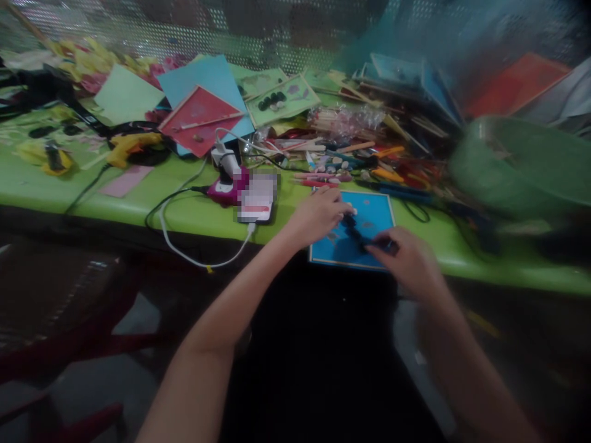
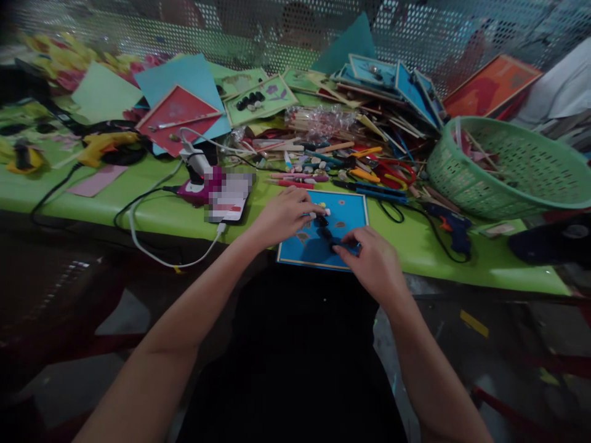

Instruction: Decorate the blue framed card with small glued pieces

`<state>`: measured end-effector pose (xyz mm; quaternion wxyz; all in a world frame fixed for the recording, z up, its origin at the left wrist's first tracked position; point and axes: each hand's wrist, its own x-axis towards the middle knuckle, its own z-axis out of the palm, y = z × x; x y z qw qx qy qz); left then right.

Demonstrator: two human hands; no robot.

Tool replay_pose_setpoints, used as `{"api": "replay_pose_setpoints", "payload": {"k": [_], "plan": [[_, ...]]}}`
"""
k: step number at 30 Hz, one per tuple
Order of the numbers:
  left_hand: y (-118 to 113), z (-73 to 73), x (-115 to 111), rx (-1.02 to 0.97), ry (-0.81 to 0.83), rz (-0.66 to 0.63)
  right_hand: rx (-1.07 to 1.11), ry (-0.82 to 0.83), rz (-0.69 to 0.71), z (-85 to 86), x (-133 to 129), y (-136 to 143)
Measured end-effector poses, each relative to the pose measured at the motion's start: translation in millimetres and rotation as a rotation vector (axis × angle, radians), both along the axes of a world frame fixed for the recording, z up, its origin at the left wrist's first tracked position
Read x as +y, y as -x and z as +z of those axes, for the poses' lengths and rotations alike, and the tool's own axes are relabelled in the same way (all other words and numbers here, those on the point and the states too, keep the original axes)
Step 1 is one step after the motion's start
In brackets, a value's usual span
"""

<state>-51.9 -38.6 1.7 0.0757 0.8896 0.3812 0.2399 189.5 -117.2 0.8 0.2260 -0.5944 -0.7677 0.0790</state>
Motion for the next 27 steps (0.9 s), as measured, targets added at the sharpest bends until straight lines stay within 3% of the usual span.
{"api": "replay_pose_setpoints", "payload": {"k": [7, 16, 27], "plan": [[15.3, -9.5, -18.8, -0.061, 0.030, 0.047, -0.045, -0.005, 0.019, -9.1, -7.0, 7.9], [12.6, -15.6, -27.9, -0.063, 0.054, 0.026, 0.031, 0.004, 0.030, -13.7, -2.7, 9.5], [3.0, -15.5, -43.0, -0.090, 0.072, 0.016, 0.063, -0.050, 0.019, -3.7, 9.4, 9.4]]}}
